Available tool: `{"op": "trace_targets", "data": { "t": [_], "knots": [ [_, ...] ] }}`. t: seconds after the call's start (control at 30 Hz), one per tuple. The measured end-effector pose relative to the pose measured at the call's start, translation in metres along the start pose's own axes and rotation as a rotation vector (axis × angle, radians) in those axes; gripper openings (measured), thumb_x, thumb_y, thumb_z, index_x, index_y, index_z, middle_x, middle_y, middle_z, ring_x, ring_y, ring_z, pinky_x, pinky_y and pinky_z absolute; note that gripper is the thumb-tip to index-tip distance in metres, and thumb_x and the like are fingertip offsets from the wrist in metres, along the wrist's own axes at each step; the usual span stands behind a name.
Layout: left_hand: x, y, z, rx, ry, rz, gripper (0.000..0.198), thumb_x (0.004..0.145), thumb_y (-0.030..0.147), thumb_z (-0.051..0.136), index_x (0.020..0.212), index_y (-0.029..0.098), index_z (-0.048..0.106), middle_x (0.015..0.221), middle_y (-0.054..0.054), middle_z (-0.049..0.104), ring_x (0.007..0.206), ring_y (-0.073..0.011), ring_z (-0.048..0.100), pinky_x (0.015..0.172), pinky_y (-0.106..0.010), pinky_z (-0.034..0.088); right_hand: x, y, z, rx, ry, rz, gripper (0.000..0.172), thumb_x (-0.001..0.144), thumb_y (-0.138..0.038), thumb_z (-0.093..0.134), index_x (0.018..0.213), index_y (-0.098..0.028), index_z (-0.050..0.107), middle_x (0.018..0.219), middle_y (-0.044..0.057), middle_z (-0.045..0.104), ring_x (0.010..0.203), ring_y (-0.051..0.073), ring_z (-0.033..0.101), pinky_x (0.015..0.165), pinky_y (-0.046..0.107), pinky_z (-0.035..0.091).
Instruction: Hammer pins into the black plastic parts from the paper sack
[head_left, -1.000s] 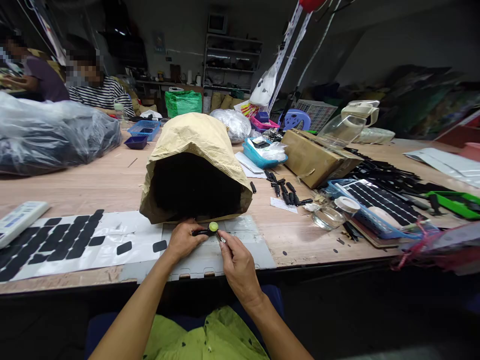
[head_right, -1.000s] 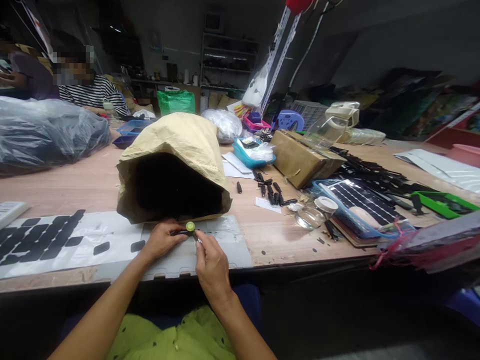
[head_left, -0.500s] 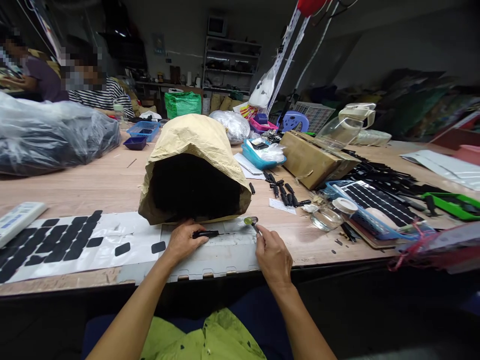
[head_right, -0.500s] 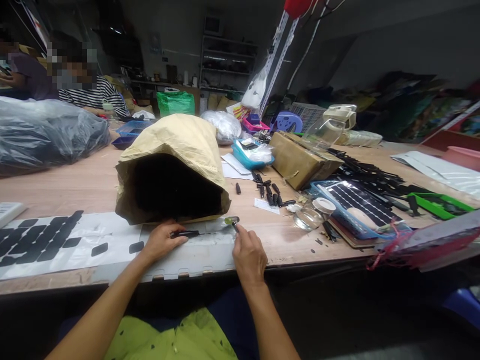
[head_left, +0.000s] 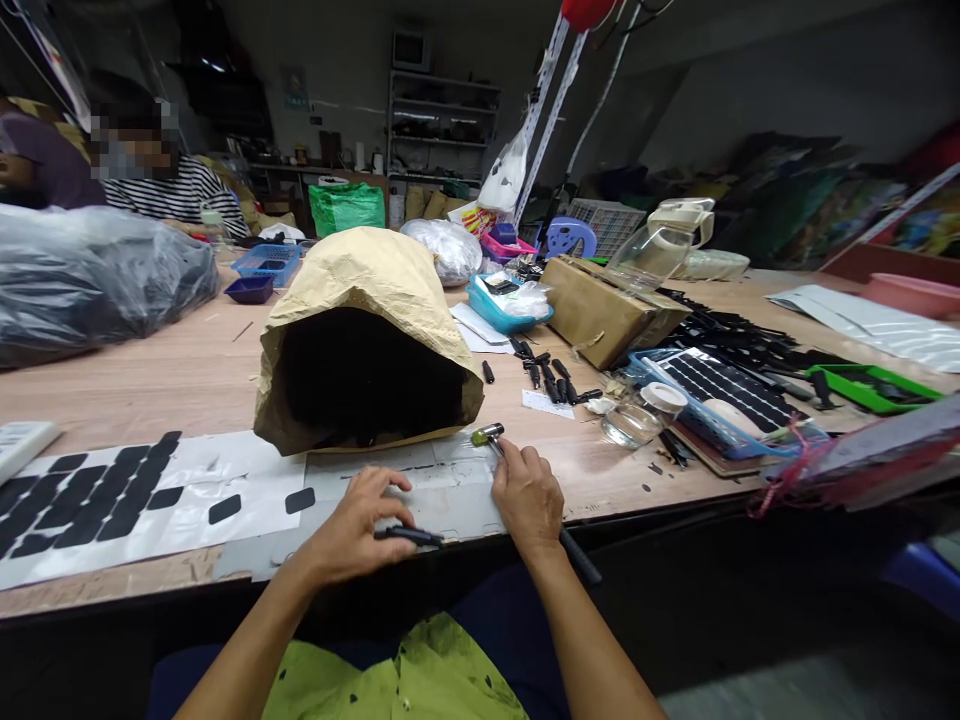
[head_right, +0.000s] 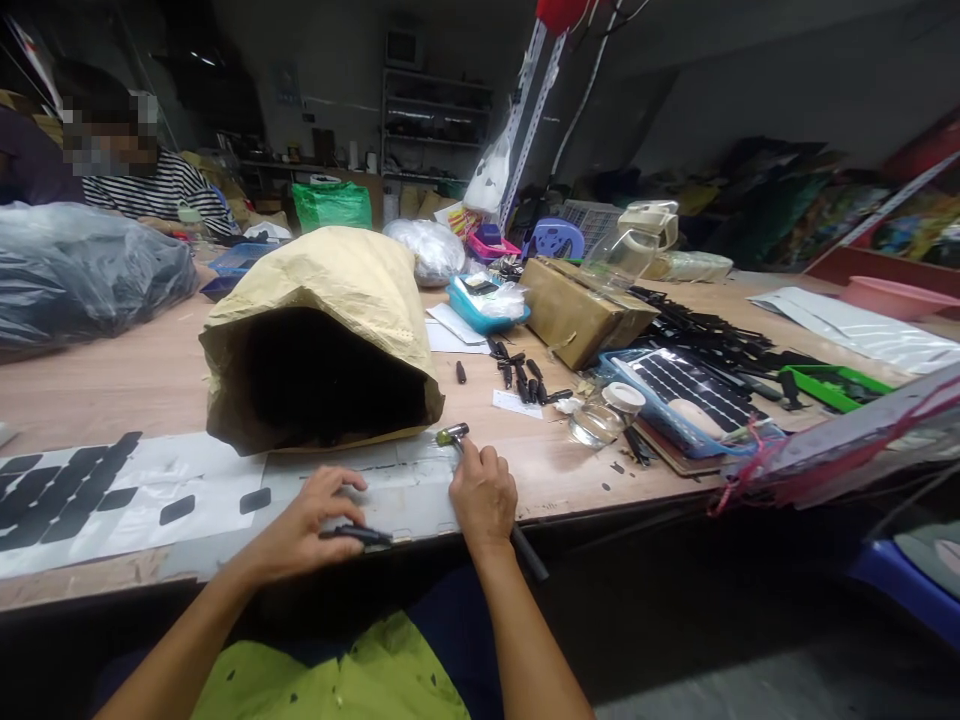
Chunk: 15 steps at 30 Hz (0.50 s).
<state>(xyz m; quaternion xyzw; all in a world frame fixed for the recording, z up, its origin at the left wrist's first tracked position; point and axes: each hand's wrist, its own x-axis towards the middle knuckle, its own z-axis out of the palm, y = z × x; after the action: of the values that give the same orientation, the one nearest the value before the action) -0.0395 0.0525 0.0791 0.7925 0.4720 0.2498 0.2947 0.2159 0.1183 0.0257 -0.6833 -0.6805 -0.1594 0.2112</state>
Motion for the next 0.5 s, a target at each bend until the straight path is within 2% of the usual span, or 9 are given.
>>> {"op": "trace_targets", "data": {
  "t": [0.1, 0.17, 0.2, 0.27, 0.33, 0.37, 0.43, 0.5],
  "knots": [
    [-0.03, 0.025, 0.019, -0.09, -0.097, 0.101, 0.013, 0.075, 0.025, 0.072, 0.088, 0.025, 0.072, 0.11, -0.003, 0.062, 0.104, -0.0216, 0.055, 0.093, -0.033, 0.041, 0.0, 0.0, 0.001, 0.003, 0.004, 0.004, 0.031, 0.088, -0.016, 0.052, 0.116, -0.021, 0.064, 0.085, 0.004, 0.057, 0.078, 0.018, 0.048, 0.066, 0.028, 0.029],
    [-0.047, 0.027, 0.039, -0.18, -0.197, 0.067, 0.015, 0.076, 0.026, 0.07, 0.091, 0.026, 0.072, 0.096, -0.001, 0.066, 0.088, -0.0168, 0.06, 0.08, -0.027, 0.044, 0.0, 0.0, 0.001, 0.005, 0.005, 0.004, 0.03, 0.089, -0.016, 0.052, 0.116, -0.021, 0.064, 0.084, 0.004, 0.057, 0.077, 0.018, 0.048, 0.065, 0.028, 0.029],
    [-0.053, 0.022, 0.051, -0.207, -0.245, -0.004, 0.015, 0.076, 0.027, 0.069, 0.091, 0.026, 0.072, 0.09, 0.0, 0.067, 0.083, -0.0159, 0.061, 0.075, -0.026, 0.044, 0.0, 0.0, 0.001, 0.004, 0.006, 0.004, 0.03, 0.089, -0.016, 0.052, 0.115, -0.021, 0.064, 0.084, 0.004, 0.057, 0.077, 0.018, 0.048, 0.065, 0.028, 0.029],
    [-0.059, 0.001, 0.074, -0.218, -0.3, -0.256, 0.017, 0.077, 0.031, 0.067, 0.093, 0.026, 0.072, 0.089, 0.0, 0.07, 0.081, -0.0178, 0.063, 0.072, -0.027, 0.046, 0.0, 0.0, 0.001, 0.0, 0.008, 0.001, 0.03, 0.088, -0.017, 0.053, 0.115, -0.021, 0.065, 0.084, 0.004, 0.057, 0.077, 0.018, 0.048, 0.065, 0.029, 0.029],
    [-0.058, -0.028, 0.094, -0.199, -0.294, -0.549, 0.027, 0.079, 0.035, 0.062, 0.103, 0.026, 0.071, 0.101, -0.003, 0.073, 0.091, -0.0228, 0.065, 0.081, -0.032, 0.048, 0.0, 0.0, 0.001, -0.005, 0.01, -0.003, 0.03, 0.088, -0.017, 0.053, 0.115, -0.021, 0.064, 0.085, 0.004, 0.058, 0.078, 0.018, 0.048, 0.066, 0.029, 0.03],
    [-0.057, -0.041, 0.102, -0.178, -0.273, -0.648, 0.03, 0.08, 0.035, 0.06, 0.106, 0.025, 0.07, 0.107, -0.004, 0.072, 0.097, -0.0252, 0.065, 0.086, -0.035, 0.048, 0.0, 0.0, 0.001, -0.007, 0.01, -0.005, 0.03, 0.088, -0.017, 0.053, 0.116, -0.021, 0.064, 0.085, 0.004, 0.058, 0.078, 0.018, 0.048, 0.066, 0.029, 0.03],
    [-0.053, -0.062, 0.112, -0.116, -0.213, -0.743, 0.029, 0.081, 0.034, 0.058, 0.105, 0.024, 0.071, 0.114, -0.006, 0.071, 0.107, -0.0285, 0.063, 0.097, -0.042, 0.045, 0.0, 0.0, 0.001, -0.006, 0.011, -0.007, 0.031, 0.088, -0.017, 0.053, 0.116, -0.021, 0.064, 0.085, 0.004, 0.058, 0.078, 0.018, 0.049, 0.066, 0.029, 0.03],
    [-0.05, -0.073, 0.118, -0.045, -0.15, -0.745, 0.024, 0.081, 0.031, 0.058, 0.099, 0.025, 0.073, 0.116, -0.007, 0.071, 0.113, -0.0311, 0.06, 0.103, -0.047, 0.041, 0.0, 0.0, 0.001, -0.002, 0.014, -0.007, 0.03, 0.088, -0.017, 0.053, 0.116, -0.021, 0.064, 0.085, 0.004, 0.058, 0.078, 0.018, 0.049, 0.066, 0.029, 0.03]
  ]
}}
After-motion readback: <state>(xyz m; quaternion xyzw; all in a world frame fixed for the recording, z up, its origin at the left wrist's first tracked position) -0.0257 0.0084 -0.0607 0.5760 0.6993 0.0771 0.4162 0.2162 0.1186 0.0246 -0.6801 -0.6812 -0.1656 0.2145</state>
